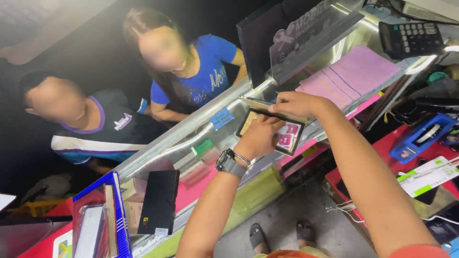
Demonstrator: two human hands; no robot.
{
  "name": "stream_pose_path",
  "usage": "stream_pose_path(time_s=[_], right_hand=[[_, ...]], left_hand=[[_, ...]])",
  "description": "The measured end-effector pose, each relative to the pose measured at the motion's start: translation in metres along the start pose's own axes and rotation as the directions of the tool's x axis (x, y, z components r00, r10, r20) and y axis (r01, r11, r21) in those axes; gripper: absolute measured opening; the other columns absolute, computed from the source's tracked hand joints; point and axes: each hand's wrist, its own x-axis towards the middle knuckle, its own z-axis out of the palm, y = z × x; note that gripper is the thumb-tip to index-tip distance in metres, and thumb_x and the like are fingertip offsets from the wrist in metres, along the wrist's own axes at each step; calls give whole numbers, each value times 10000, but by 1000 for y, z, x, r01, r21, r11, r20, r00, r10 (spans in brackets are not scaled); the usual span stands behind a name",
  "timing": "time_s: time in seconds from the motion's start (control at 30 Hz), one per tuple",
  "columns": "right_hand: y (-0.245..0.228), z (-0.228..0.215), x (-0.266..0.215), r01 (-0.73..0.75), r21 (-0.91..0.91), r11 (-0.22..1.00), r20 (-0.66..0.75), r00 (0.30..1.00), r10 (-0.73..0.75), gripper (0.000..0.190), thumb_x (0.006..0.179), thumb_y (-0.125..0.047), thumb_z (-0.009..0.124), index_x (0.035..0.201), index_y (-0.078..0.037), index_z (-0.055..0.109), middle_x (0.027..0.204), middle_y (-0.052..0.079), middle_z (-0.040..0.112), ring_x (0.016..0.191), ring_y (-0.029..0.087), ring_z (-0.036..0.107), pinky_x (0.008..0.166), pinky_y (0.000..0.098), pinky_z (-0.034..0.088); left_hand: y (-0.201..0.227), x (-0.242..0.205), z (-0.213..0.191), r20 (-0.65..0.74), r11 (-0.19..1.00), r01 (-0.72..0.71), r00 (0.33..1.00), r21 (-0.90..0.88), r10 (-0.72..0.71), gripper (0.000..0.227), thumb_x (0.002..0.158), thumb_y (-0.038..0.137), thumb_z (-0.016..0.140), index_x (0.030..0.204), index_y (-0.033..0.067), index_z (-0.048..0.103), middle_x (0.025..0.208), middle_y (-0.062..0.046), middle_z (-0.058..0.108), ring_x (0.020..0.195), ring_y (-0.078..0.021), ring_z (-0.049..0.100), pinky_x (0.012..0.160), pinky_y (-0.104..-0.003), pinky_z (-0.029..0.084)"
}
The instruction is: Applying individual protective glass covers to the camera lenses of a pink smartphone at a service counter.
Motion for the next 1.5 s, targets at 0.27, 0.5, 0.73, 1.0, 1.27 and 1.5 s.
stream_pose_path(time_s=[0.27,0.5,0.73,1.0,1.27,1.5], right_hand=[[-2,-2,-6,13,-28,1000,32,999,-12,520,827,-640,677,1023,-161,732,1157,119,748,1180,310,666,940,452,531],[-1,2,1,53,-19,998,9,999,-53,502,843,-579,693,1019,-111,742,1137,192,760,1165,369,680,953,484,521],[-4,35,-10,104,-328,939,-28,992,-120,770,745,-705,743,1226,-104,699,1272,243,734,1270,408,647,1055,545,514],[8,109,-51,251,-668,700,-228,827,-514,702,795,-669,606,1217,-117,701,1609,266,463,1524,444,390,1212,563,331],[-84,259,-123,307,663,683,102,866,-489,306,916,-193,665,1033,80,736,908,251,856,830,325,833,741,411,688],[-135,332,-126,237,795,559,87,867,-491,101,921,-39,698,896,48,743,724,135,715,677,261,713,726,394,595]], left_hand=[[-5,-4,7,-68,997,-68,995,30,70,113,888,202,661,964,204,745,976,-3,642,1096,-268,542,891,-388,394],[-10,-27,-11,-344,674,28,844,-738,-411,137,914,123,733,1026,185,783,887,-18,694,923,-160,600,802,-294,509],[-8,-97,-50,-331,290,-176,660,-941,-674,201,865,6,761,1063,37,751,877,-79,770,831,-83,656,785,-273,561],[23,-257,-103,-742,829,-190,578,-526,-338,123,993,21,591,986,124,659,1131,-54,736,1095,-246,694,1032,-410,545],[15,-358,-97,-757,910,-183,627,-373,-184,302,1127,249,419,1001,184,685,1404,-97,579,1317,-372,564,1146,-535,415],[-6,-420,-83,-689,705,-227,542,-672,-482,224,1045,37,539,1230,120,633,1287,-69,620,1148,-271,599,1015,-423,532]])
